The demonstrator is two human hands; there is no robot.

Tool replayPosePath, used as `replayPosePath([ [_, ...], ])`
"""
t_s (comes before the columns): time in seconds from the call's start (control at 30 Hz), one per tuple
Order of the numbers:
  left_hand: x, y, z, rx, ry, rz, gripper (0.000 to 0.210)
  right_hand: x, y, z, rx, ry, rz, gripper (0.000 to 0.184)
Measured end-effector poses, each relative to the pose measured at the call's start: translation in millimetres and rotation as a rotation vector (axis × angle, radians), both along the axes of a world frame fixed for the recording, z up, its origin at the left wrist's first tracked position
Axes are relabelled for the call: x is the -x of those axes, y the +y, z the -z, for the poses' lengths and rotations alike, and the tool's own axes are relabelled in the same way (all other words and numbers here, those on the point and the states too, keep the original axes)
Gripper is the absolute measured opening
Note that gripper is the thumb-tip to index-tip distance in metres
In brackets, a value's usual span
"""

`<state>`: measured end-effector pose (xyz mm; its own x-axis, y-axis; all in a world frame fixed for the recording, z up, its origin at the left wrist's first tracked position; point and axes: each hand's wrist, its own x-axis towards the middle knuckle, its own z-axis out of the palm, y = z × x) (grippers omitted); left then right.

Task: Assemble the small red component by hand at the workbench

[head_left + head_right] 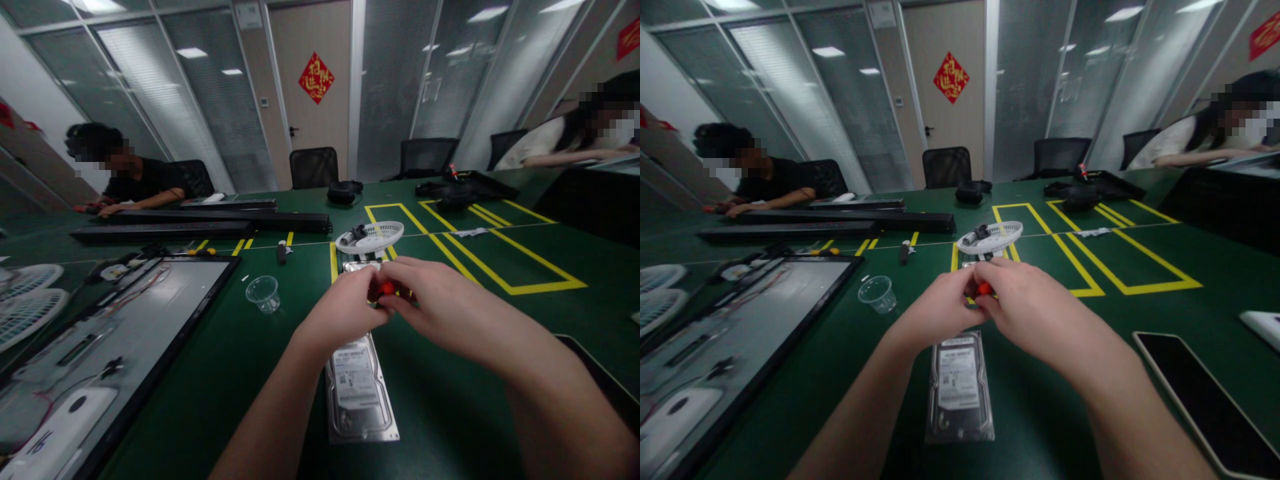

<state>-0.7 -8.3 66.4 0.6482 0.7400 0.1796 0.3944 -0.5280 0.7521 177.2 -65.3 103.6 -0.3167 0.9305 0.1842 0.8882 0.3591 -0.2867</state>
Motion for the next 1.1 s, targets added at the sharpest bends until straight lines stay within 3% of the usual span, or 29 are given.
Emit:
replayPosePath([
  [0.13, 0.1, 0.0, -1.6, 0.039, 0.032, 0.024, 0.020, -0.2, -0.2, -2.7, 0.016, -0.049, 0.087, 0.009],
  [0.2, 0.4, 0.3, -1.4, 0.026, 0.038, 0.017, 0.019, -0.2, -0.8, -3.2, 0.013, -0.020, 0.047, 0.007],
  [0.33, 1.0, 0.7, -0.5, -0.003, 0.041, 0.020, 0.019, 0.5, -1.7, -1.6, 0.001, 0.021, -0.045, 0.024],
  [0.5, 0.5, -1.0, -4.1, 0.007, 0.005, 0.030, 0.020, 1.3, -0.4, -0.5, -0.006, 0.001, 0.021, 0.002],
  [0.6, 0.8, -1.7, -5.8, 0.012, 0.019, 0.039, 0.023, 1.3, -0.1, -1.4, 0.001, -0.001, 0.050, 0.008],
  [0.83, 2.1, 0.5, -1.8, -0.022, 0.009, 0.001, 0.034, 1.5, -1.0, -1.2, -0.017, 0.036, -0.082, 0.020],
  [0.97, 1.3, 0.9, -2.8, 0.002, 0.009, 0.038, 0.024, 2.6, 0.0, -1.9, 0.003, 0.007, 0.021, 0.005],
  [1.1, 1.3, 0.6, -5.3, 0.027, 0.019, 0.042, 0.022, 3.2, -1.1, -4.6, 0.022, 0.009, 0.052, 0.008],
])
